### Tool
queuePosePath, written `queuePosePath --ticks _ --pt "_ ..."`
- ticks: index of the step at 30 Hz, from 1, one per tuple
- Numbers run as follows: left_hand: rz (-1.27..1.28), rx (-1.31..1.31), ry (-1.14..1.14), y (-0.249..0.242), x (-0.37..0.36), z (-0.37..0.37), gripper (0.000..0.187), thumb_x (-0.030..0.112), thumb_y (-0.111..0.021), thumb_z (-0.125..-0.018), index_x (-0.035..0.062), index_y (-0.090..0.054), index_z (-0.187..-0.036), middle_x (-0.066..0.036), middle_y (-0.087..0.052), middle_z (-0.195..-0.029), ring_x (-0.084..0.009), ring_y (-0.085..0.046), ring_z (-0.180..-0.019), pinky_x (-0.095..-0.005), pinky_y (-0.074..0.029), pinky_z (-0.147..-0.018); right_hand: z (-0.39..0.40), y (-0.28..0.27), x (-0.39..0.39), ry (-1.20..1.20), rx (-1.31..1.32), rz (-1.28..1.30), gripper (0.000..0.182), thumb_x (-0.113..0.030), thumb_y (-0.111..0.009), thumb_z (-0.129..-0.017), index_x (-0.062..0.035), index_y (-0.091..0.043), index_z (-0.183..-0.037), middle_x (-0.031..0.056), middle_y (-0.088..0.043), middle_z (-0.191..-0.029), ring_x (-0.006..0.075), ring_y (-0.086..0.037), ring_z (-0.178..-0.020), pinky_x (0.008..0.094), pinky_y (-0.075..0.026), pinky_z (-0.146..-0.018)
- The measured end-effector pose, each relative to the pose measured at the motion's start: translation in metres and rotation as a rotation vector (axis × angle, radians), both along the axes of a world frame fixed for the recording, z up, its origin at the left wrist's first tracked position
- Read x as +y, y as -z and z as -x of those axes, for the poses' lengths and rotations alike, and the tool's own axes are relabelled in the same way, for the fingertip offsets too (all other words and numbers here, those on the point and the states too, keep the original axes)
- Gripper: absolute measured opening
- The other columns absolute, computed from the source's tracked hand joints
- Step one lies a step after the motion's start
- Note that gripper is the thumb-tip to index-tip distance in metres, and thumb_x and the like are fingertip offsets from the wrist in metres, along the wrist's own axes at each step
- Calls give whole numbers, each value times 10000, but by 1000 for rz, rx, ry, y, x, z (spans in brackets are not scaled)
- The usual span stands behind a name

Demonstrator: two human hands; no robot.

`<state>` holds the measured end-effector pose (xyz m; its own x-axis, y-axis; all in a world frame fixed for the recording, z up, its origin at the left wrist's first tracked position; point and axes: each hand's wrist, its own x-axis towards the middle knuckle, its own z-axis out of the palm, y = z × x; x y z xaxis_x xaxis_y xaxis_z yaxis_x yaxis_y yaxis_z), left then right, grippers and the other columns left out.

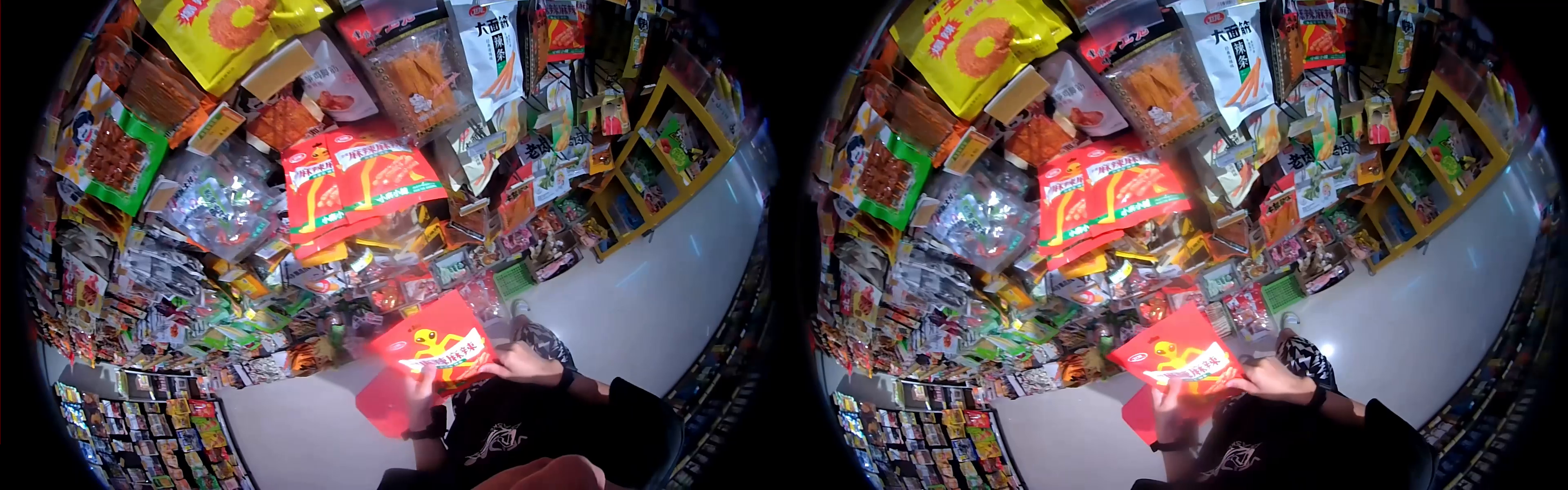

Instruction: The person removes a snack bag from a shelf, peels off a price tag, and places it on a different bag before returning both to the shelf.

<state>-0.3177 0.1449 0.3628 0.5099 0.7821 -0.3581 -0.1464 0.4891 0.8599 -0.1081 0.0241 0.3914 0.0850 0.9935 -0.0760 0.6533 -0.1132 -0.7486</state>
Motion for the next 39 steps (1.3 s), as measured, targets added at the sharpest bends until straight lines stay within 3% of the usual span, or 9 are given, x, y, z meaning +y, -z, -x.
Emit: queuePosePath --ticks 4,8,9,12,13,15,18,22,39 --pt "10 -84 44 -35 -2 -21 429 71 -476 -934 -1 -336 -1333 -138 -493 -1263 -228 -511 -1124 -363 -419 -954 -8 11 7 -5 210 -66 398 -330 -605 -873 52 -592 -985 226 -631 -817 405 -609 -763 411 -497 -692" --pt "-310 -110 80 -14 5 -25 426 62 -472 -935 6 -342 -1338 -117 -488 -1270 -221 -492 -1142 -365 -389 -981 -24 -14 15 114 415 -139 400 -265 -719 -799 26 -608 -1049 204 -663 -855 337 -661 -775 356 -517 -686" --pt "-326 -25 178 -24 5 -25 428 68 -483 -936 11 -346 -1337 -112 -485 -1270 -214 -485 -1143 -363 -377 -985 -29 -20 15 132 465 -150 407 -242 -747 -775 7 -617 -1069 175 -680 -892 259 -683 -805 322 -522 -700" --pt "-348 198 69 -46 -14 -46 434 80 -495 -937 18 -345 -1340 -114 -487 -1266 -210 -486 -1136 -359 -376 -983 -43 -11 9 167 571 -260 375 -226 -745 -775 2 -630 -1049 154 -688 -902 206 -685 -813 304 -524 -704" --pt "-357 127 -57 -41 -20 -59 482 171 -619 -887 -9 -400 -1277 -108 -563 -1151 -187 -553 -1033 -327 -437 -901 -49 -11 5 183 592 -291 347 -211 -736 -784 -6 -636 -1046 137 -694 -899 167 -679 -788 295 -520 -691" --pt "-263 125 -39 -27 -29 -71 455 142 -606 -893 -8 -402 -1270 -101 -559 -1156 -183 -548 -1038 -322 -434 -907 -64 -11 -12 229 635 -295 304 -206 -714 -806 -5 -643 -1023 132 -696 -874 150 -669 -759 293 -518 -675" --pt "-232 -40 47 -10 -43 -109 390 58 -547 -911 -4 -397 -1265 -99 -548 -1161 -175 -544 -1042 -314 -436 -904 -89 -1 -49 344 661 -237 245 -200 -674 -842 5 -651 -975 114 -692 -806 125 -643 -700 289 -506 -631" --pt "-270 12 314 -53 -70 -175 348 12 -484 -927 -1 -395 -1264 -115 -530 -1176 -184 -538 -1050 -319 -440 -896 -118 8 -104 480 655 -221 217 -161 -599 -895 55 -621 -884 18 -598 -652 37 -497 -587 231 -430 -516" --pt "-275 -43 719 -68 -196 -354 300 115 -588 -907 -26 -522 -1164 -66 -611 -1090 -116 -562 -985 -284 -458 -851 -227 0 -264 958 535 -512 202 -142 -651 -856 51 -640 -799 77 -639 -641 83 -582 -582 255 -447 -524"
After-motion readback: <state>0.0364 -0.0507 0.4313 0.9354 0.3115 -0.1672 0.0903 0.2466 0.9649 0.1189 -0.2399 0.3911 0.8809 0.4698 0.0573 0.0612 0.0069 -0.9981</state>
